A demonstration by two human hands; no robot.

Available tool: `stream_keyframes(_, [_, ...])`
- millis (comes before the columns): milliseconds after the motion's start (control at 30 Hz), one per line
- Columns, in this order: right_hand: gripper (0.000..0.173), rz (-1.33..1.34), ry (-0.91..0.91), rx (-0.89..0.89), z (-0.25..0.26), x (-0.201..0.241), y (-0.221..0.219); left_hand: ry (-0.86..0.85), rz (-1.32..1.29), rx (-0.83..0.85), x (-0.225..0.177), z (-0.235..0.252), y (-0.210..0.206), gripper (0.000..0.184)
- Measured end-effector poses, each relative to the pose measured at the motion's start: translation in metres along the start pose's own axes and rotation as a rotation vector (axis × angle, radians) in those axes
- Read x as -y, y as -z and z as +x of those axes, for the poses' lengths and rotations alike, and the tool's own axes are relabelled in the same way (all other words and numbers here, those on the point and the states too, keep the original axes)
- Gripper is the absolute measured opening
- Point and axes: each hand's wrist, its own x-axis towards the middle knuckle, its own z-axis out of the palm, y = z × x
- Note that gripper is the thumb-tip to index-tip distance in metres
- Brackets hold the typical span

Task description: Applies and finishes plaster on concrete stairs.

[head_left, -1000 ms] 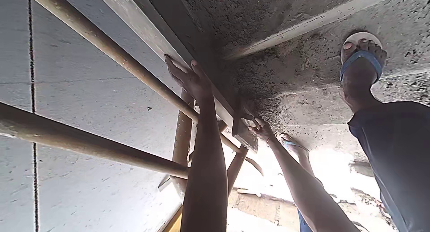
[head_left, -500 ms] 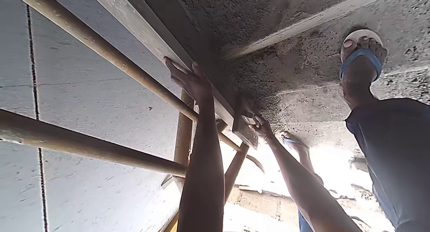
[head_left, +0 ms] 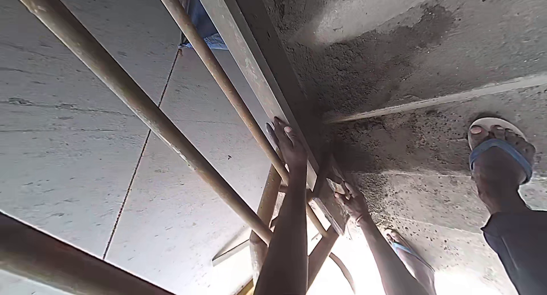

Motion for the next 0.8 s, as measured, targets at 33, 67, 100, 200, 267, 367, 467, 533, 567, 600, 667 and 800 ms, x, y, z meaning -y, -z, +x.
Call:
stream_keyframes(33, [0.060,-0.013,0.035,0.003,0.009,0.021,0.002,0.002,-0.047,0.005,-0.009,-0.001,0.009,0.071])
stream_keyframes(67, [0.060,-0.029,0.059,0.002,0.017,0.044,0.005,0.006,-0.092,0.013,-0.017,-0.002,0.018,0.069])
stream_keyframes(100, [0.059,-0.050,0.070,-0.005,0.025,0.068,0.009,0.027,-0.138,0.027,-0.024,-0.003,0.025,0.069])
stream_keyframes(200, [0.060,-0.070,0.112,-0.006,0.052,0.136,0.016,0.155,-0.318,0.112,-0.033,0.001,0.039,0.068])
stream_keyframes(267, [0.062,-0.025,0.179,-0.021,0.071,0.178,0.019,0.176,-0.383,0.168,-0.037,0.004,0.047,0.072])
stream_keyframes(367, [0.064,0.011,0.250,-0.033,0.099,0.225,0.022,0.035,-0.446,0.223,-0.052,-0.002,0.067,0.091])
stream_keyframes(467, [0.066,-0.049,0.258,-0.011,0.119,0.265,0.028,-0.053,-0.563,0.166,-0.065,-0.020,0.076,0.094])
stream_keyframes(533, [0.065,-0.079,0.287,-0.028,0.129,0.287,0.031,-0.034,-0.636,0.076,-0.062,-0.033,0.071,0.091])
stream_keyframes(567, [0.064,-0.090,0.295,-0.046,0.134,0.295,0.032,-0.025,-0.643,0.046,-0.057,-0.037,0.067,0.090])
stream_keyframes(600, [0.063,-0.079,0.301,-0.052,0.139,0.302,0.032,-0.007,-0.634,0.033,-0.049,-0.041,0.063,0.091])
stream_keyframes(667, [0.063,-0.023,0.305,-0.047,0.147,0.313,0.032,0.067,-0.641,0.020,-0.028,-0.049,0.048,0.096])
stream_keyframes(800, [0.056,0.030,0.354,-0.047,0.162,0.343,0.032,0.231,-0.663,-0.081,0.003,-0.047,0.015,0.105])
